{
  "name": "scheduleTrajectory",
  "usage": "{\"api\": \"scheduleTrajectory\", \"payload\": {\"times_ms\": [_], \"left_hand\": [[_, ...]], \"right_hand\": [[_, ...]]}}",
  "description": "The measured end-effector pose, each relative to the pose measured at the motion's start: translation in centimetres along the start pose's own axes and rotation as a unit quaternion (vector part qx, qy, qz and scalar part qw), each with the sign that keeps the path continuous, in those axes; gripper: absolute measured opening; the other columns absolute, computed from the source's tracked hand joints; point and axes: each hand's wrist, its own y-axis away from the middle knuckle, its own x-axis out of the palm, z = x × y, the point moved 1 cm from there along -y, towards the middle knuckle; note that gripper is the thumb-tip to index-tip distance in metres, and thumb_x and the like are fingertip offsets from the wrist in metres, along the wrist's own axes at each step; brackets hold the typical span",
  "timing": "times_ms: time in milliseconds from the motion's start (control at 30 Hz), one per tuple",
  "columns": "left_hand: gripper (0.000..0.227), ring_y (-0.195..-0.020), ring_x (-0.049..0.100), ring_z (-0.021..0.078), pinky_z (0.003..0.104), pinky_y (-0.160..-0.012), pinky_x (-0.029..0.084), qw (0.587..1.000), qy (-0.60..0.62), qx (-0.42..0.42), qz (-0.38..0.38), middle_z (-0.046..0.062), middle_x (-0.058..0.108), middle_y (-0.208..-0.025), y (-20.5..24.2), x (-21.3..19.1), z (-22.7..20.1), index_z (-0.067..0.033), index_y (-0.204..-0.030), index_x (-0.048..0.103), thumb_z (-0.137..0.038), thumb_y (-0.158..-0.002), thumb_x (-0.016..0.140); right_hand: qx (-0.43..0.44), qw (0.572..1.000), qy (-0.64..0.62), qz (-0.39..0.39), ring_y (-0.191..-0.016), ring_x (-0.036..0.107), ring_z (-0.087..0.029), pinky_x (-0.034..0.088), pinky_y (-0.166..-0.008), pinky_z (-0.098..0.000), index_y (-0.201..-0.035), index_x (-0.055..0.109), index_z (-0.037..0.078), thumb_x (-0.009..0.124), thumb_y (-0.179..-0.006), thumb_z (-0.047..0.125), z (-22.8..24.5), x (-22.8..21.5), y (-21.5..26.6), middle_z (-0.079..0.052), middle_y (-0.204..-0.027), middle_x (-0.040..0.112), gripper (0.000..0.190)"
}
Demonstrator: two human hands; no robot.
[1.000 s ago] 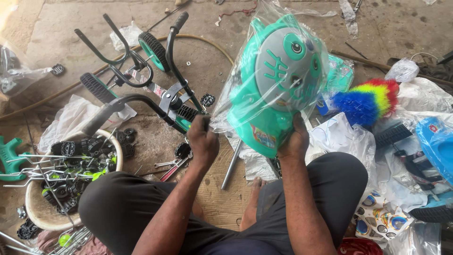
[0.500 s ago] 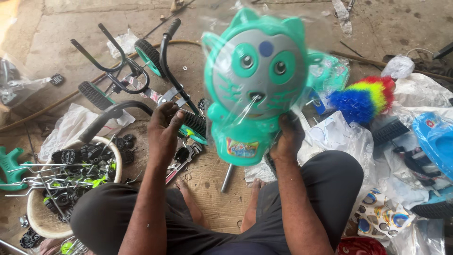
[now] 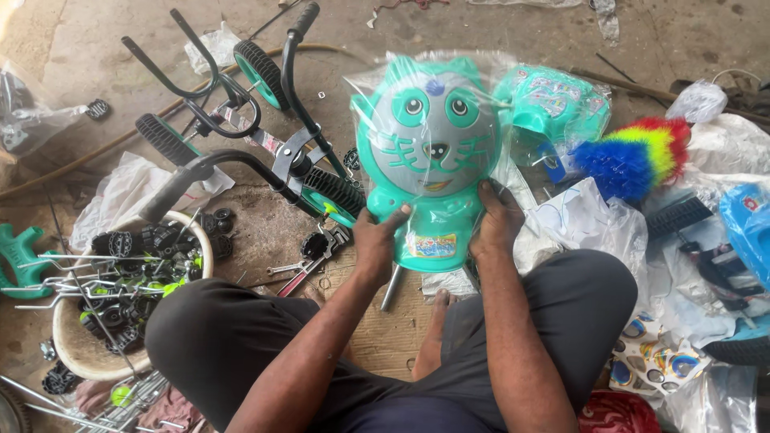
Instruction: The person assembles a child's tricycle by attaching a green plastic seat to the frame. They use a wrench to tighten bolts and secure the seat in place.
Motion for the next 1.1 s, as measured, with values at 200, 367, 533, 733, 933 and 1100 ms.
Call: {"api": "scheduleTrajectory", "payload": {"times_ms": [200, 367, 533, 733, 933, 1100], "left_hand": [[0.049, -0.089, 0.069, 0.0203, 0.034, -0.082, 0.055, 0.997, -0.043, -0.020, -0.061, 0.014, 0.074, -0.105, -1.3, -0.3, 3.2, 0.0052, -0.112, 0.065, -0.022, -0.077, 0.087], [0.049, -0.088, 0.070, 0.0225, 0.037, -0.082, 0.056, 0.967, -0.233, -0.077, -0.064, 0.017, 0.075, -0.102, -2.3, -2.8, 4.5, 0.0036, -0.110, 0.065, -0.033, -0.083, 0.082], [0.063, -0.092, 0.066, 0.0275, 0.045, -0.088, 0.051, 0.913, -0.342, -0.003, -0.223, 0.015, 0.068, -0.100, -4.7, -7.1, 1.5, 0.0033, -0.117, 0.061, -0.051, -0.089, 0.076], [0.066, -0.095, 0.066, 0.0281, 0.041, -0.088, 0.050, 0.887, -0.285, 0.082, -0.353, 0.017, 0.069, -0.101, -6.9, -9.7, -3.2, -0.0023, -0.134, 0.047, -0.037, -0.085, 0.076], [0.041, -0.089, 0.059, 0.0207, 0.038, -0.077, 0.050, 0.786, -0.333, 0.313, -0.416, 0.008, 0.059, -0.097, -7.6, -11.8, -7.9, -0.0030, -0.113, 0.056, -0.027, -0.088, 0.079], [0.030, -0.075, 0.051, 0.0177, 0.034, -0.071, 0.042, 0.900, -0.001, 0.376, -0.221, 0.003, 0.053, -0.080, -12.8, -12.5, -10.8, -0.0065, -0.097, 0.054, -0.034, -0.106, 0.062]], "right_hand": [[0.092, 0.985, 0.137, -0.044, -0.100, 0.067, -0.019, 0.052, -0.092, -0.0345, -0.123, 0.069, -0.003, 0.069, -0.092, 0.009, -2.2, -3.0, -0.2, -0.010, -0.114, 0.073, 0.033], [0.120, 0.977, 0.154, -0.084, -0.098, 0.066, -0.020, 0.051, -0.091, -0.0357, -0.124, 0.066, -0.003, 0.070, -0.089, 0.004, -6.0, -4.7, 1.8, -0.010, -0.114, 0.072, 0.036], [0.059, 0.990, 0.098, -0.086, -0.097, 0.064, -0.022, 0.051, -0.089, -0.0374, -0.122, 0.066, -0.008, 0.071, -0.090, 0.002, -4.3, -4.3, 1.0, -0.011, -0.111, 0.070, 0.034], [0.055, 0.996, 0.063, -0.030, -0.100, 0.065, -0.017, 0.049, -0.092, -0.0323, -0.121, 0.069, 0.000, 0.071, -0.086, 0.004, -3.6, -1.5, 2.6, -0.004, -0.111, 0.072, 0.035], [0.027, 0.995, 0.086, 0.051, -0.102, 0.063, -0.016, 0.047, -0.096, -0.0317, -0.123, 0.070, -0.001, 0.078, -0.089, 0.006, -5.0, -1.5, 2.9, -0.004, -0.112, 0.073, 0.035], [0.048, 0.989, 0.073, 0.118, -0.107, 0.066, -0.017, 0.048, -0.100, -0.0324, -0.127, 0.069, 0.000, 0.077, -0.089, 0.010, -5.5, -0.9, 2.8, -0.005, -0.117, 0.075, 0.040]]}}
